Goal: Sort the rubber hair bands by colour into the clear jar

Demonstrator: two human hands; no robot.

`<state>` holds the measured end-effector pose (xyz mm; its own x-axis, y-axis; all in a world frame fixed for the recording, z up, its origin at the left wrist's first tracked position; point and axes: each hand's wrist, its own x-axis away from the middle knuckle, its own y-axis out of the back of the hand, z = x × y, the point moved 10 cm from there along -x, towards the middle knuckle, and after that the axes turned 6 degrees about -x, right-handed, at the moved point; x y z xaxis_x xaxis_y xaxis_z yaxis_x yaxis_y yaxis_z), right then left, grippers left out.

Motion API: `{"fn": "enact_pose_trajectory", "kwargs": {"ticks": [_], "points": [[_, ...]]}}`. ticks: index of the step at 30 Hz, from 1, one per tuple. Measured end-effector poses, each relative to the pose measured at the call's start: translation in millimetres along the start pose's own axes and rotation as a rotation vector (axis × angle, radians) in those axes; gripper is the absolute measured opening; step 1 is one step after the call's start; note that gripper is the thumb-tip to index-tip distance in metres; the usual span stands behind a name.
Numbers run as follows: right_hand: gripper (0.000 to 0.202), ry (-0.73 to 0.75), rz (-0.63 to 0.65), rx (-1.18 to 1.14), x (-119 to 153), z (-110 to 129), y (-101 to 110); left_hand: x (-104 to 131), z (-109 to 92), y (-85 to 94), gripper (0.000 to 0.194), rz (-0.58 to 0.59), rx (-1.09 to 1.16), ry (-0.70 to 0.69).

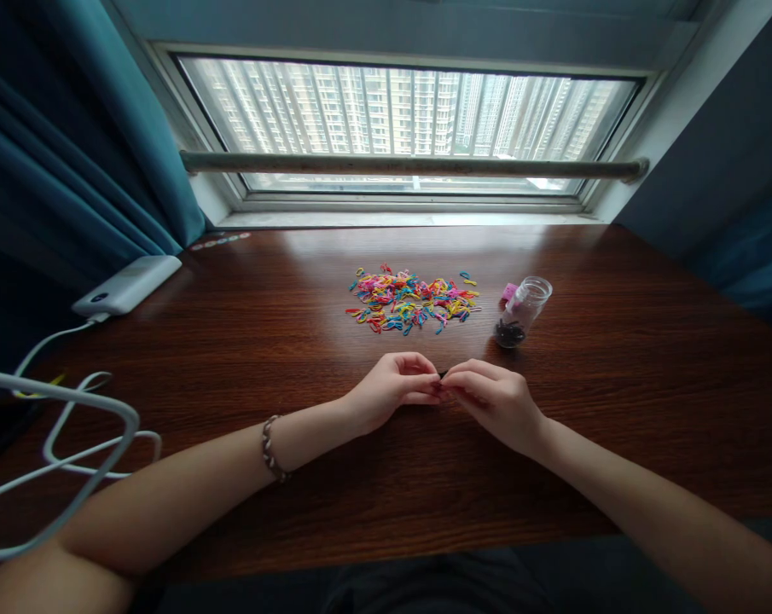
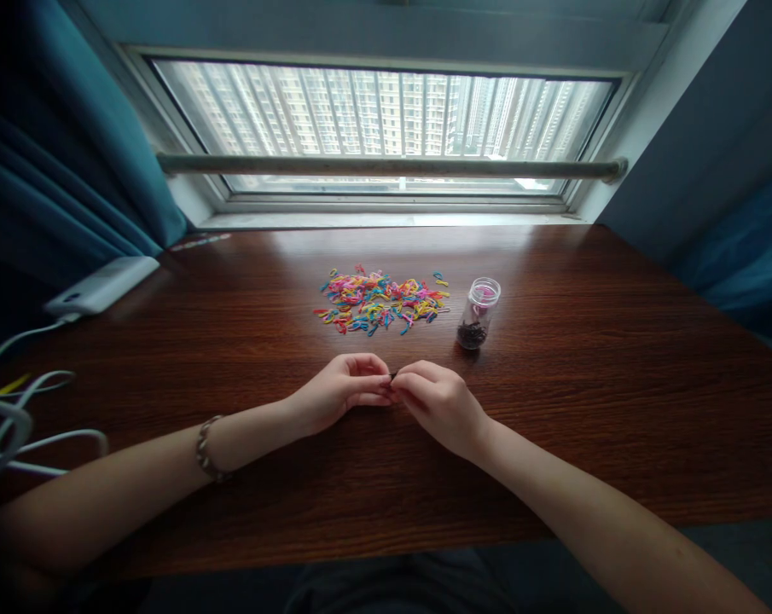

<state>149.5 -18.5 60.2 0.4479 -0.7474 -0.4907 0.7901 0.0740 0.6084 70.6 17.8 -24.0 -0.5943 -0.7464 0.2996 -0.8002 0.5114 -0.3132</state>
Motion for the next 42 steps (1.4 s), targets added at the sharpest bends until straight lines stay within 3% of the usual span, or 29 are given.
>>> {"fn": "enact_pose_trajectory", "kwargs": {"ticks": [9, 14, 17, 24, 30, 33, 36, 39, 40, 42], "points": [[0.016, 0.052, 0.062, 0.115, 2, 2, -7, 1, 12, -1.0, 0.016, 0.045, 0.025, 0.122], [0.015, 0.04, 0.008, 0.108, 1, 3, -1, 2, 13, -0.5, 0.014, 0.039, 0.008, 0.129], [0.018, 0.071, 0.048, 0.077, 2, 6, -5, 3, 12, -2.2, 0.014, 0.039, 0.009, 0.128], [0.015, 0.086, -0.039, 0.11, 4, 6, 3, 4, 2, -6.6, 0.025, 0.021, -0.009, 0.056], [0.016, 0.157, 0.05, 0.2, 1, 21, -6, 4, -7, -6.4, 0.028, 0.021, -0.106, -0.041], [0.013, 0.071, -0.058, 0.152, -13, 19, 26, 0, -5, 1.0, 0.027, 0.005, -0.122, -0.047], [0.006, -0.117, -0.237, 0.133, -30, 3, 91, -7, -4, 14.8, 0.025, -0.045, -0.139, -0.059], [0.012, -0.294, -0.309, 0.236, -47, -14, 155, -13, -6, 27.1, 0.026, -0.092, -0.147, -0.095], [0.013, -0.347, -0.305, 0.303, -53, -19, 171, -14, -7, 29.1, 0.026, -0.095, -0.154, -0.107], [0.011, -0.417, -0.188, 0.368, -64, -27, 184, -14, -9, 30.3, 0.026, -0.091, -0.17, -0.124]]}}
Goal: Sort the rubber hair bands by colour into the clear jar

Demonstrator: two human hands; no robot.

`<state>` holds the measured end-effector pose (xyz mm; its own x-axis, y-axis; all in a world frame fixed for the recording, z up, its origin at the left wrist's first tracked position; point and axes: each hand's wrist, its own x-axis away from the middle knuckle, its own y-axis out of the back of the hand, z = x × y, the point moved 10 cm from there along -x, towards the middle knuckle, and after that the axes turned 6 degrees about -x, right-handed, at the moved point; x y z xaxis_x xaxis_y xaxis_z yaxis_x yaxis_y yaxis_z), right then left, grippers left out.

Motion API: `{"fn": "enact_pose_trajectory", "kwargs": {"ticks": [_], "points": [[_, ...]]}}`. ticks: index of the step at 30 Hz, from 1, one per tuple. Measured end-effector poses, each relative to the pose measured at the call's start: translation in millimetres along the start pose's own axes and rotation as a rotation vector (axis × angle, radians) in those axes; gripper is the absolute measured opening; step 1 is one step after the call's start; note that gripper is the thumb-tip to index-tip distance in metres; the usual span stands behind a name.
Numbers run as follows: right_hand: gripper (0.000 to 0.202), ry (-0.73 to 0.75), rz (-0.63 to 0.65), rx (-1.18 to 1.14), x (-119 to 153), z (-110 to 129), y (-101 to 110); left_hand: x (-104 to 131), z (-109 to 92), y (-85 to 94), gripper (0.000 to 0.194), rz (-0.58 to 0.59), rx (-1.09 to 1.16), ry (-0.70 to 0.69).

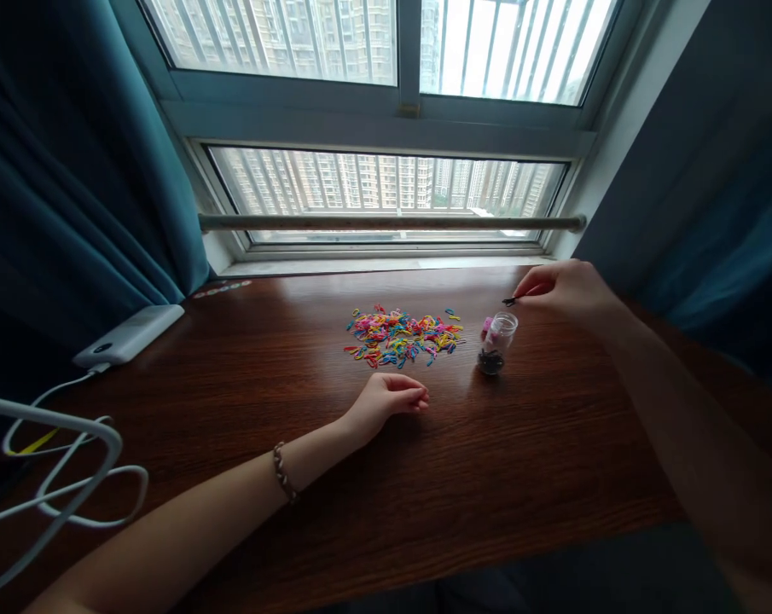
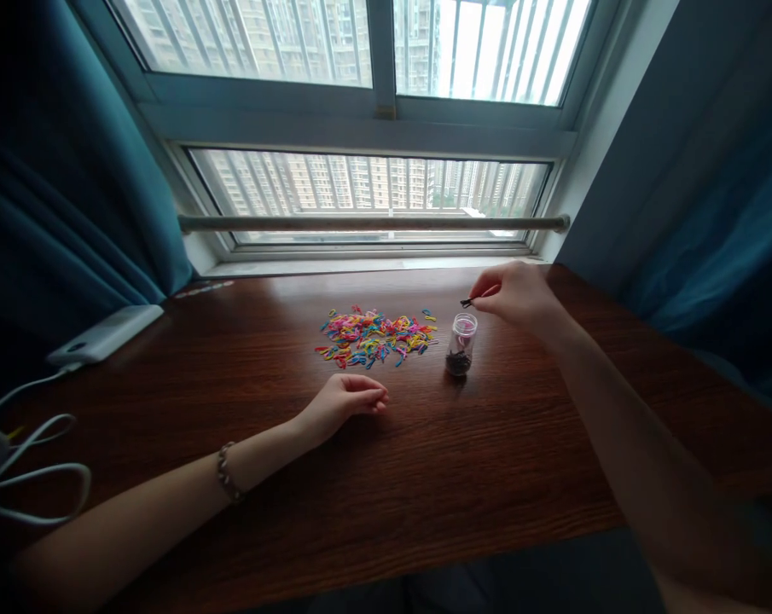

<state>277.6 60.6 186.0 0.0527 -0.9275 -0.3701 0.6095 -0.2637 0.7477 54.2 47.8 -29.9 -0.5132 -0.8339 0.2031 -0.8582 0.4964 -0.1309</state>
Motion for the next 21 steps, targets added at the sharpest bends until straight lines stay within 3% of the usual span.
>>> {"fn": "enact_pose_trajectory", "kwargs": {"ticks": [3, 7, 15, 21], "points": [[0.01, -0.014, 0.158, 0.112, -9, -1, -10, 1, -1, -1.2, 0.025, 0.012, -0.02, -0.007], [0.01, -0.02, 0.256, 0.196, -7, 1, -31, 2, -3, -2.3, 0.025, 0.009, -0.036, -0.012], [0.015, -0.037, 0.241, 0.158, -6, -4, -31, 3, -4, -4.2, 0.025, 0.021, -0.05, -0.017], [0.037, 0.0, 0.257, 0.154, 0, -9, -46, 4, -6, -5.4, 0.024, 0.022, -0.059, -0.026]]}}
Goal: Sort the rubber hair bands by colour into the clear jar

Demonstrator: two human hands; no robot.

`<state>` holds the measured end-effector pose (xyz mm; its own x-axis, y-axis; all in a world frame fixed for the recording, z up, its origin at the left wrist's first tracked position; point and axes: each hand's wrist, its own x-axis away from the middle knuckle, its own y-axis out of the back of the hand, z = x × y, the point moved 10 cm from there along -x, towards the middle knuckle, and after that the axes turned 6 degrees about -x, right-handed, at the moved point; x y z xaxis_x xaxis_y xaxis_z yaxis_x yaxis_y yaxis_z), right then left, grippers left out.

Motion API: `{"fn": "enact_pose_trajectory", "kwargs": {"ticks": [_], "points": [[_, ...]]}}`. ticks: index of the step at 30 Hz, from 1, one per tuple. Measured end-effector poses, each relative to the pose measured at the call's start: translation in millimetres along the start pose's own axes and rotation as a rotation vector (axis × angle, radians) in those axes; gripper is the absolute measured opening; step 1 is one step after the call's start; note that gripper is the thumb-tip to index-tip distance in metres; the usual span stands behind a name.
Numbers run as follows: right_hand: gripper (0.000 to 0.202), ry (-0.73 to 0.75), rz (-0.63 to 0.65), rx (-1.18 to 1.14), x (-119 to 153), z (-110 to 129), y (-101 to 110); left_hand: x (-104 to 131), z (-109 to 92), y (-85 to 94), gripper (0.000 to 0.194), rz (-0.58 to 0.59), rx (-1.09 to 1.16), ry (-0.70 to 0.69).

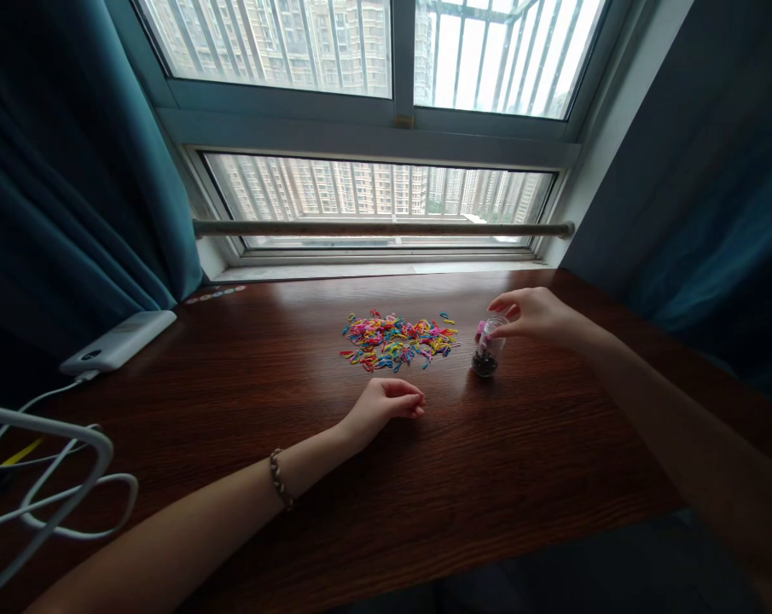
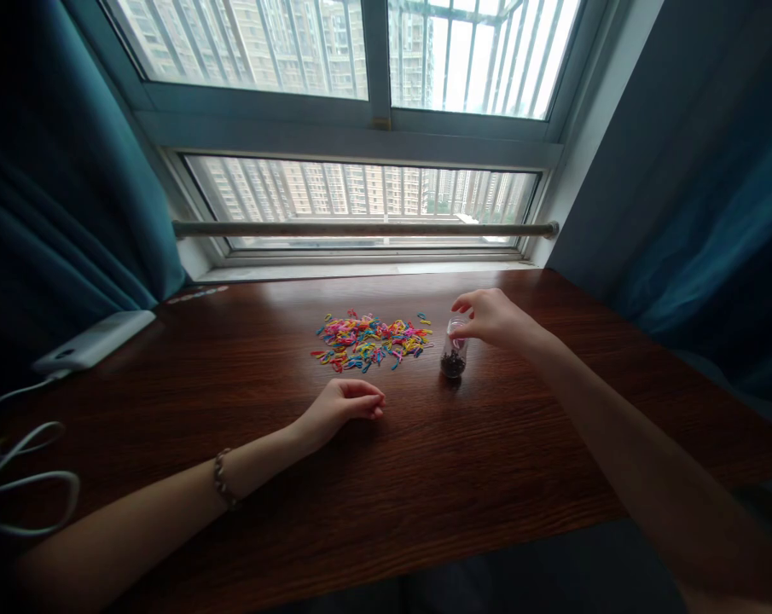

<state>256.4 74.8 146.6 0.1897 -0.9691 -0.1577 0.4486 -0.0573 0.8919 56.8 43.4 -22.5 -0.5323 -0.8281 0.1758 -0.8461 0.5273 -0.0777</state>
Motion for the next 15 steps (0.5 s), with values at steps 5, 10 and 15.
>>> {"fn": "enact_pose_trajectory", "kwargs": {"ticks": [5, 10, 15], "points": [[0.033, 0.002, 0.01, 0.029, 0, -3, -10, -1, 1, -0.4, 0.025, 0.007, -0.002, -0.003], [0.033, -0.013, 0.002, -0.006, 2, -9, 1, -1, 1, -0.6, 0.026, 0.018, -0.004, -0.01], [0.032, -0.046, 0.002, 0.005, 6, -20, 6, 0, 0, -1.3, 0.025, 0.014, -0.01, -0.012]]}}
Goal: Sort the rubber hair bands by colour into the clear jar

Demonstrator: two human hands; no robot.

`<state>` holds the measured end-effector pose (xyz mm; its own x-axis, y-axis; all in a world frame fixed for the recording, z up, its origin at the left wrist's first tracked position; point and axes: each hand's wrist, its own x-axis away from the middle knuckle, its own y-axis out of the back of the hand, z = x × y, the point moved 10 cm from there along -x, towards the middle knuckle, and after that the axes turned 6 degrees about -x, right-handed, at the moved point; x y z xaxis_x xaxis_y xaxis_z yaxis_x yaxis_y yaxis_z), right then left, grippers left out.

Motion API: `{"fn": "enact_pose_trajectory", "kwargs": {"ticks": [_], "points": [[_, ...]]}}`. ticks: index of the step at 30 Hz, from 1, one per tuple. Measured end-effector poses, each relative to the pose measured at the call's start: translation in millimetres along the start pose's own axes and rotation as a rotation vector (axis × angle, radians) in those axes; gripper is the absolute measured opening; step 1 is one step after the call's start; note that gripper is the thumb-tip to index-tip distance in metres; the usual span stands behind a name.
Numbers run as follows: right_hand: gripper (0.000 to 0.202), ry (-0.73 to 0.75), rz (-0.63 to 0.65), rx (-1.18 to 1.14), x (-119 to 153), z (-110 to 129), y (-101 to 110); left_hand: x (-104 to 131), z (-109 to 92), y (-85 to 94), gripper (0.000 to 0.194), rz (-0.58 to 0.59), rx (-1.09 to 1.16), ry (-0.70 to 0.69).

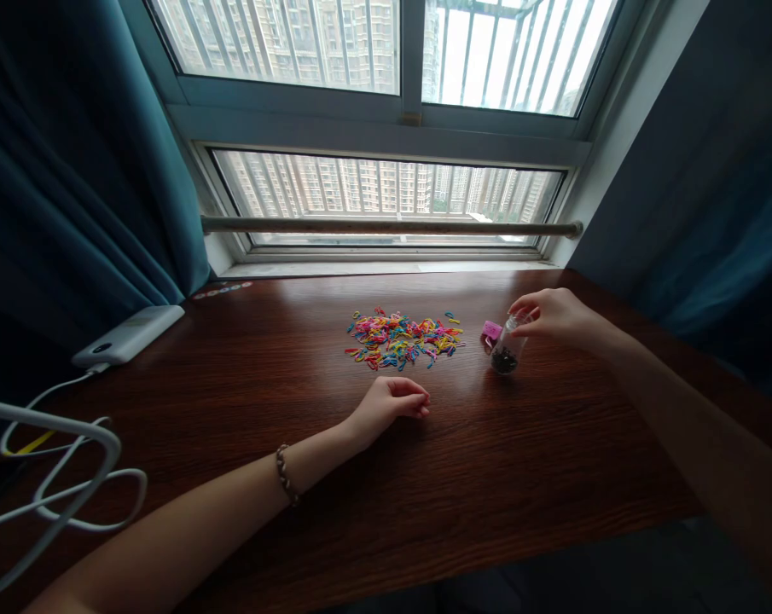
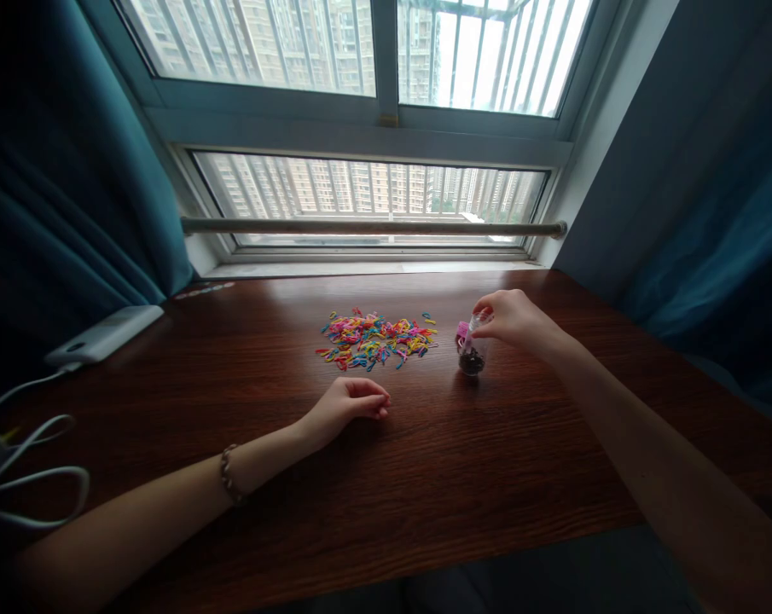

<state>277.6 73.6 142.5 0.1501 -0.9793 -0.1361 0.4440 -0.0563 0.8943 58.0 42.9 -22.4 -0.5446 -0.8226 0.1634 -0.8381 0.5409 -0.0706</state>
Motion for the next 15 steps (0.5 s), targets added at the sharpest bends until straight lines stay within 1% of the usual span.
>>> {"fn": "enact_pose_trajectory", "kwargs": {"ticks": [5, 8, 9, 11, 14, 15], "points": [[0.033, -0.046, 0.032, 0.003, 0, -14, -5, 0, -5, 0.0, 0.023, -0.002, -0.027, -0.016], [0.035, -0.059, 0.034, 0.016, 1, -17, -5, -3, -16, 12.4, 0.021, -0.056, -0.106, -0.055], [0.035, -0.062, 0.033, 0.024, 1, -17, -5, -5, -22, 20.4, 0.02, -0.09, -0.15, -0.088], [0.036, -0.066, 0.034, 0.036, 2, -17, -5, -9, -40, 42.6, 0.021, -0.187, -0.27, -0.185], [0.039, -0.062, 0.037, 0.048, 4, -17, -5, -12, -64, 90.3, 0.024, -0.412, -0.489, -0.322], [0.041, -0.059, 0.032, 0.057, 5, -18, -4, -10, -71, 108.7, 0.025, -0.506, -0.547, -0.366]]}}
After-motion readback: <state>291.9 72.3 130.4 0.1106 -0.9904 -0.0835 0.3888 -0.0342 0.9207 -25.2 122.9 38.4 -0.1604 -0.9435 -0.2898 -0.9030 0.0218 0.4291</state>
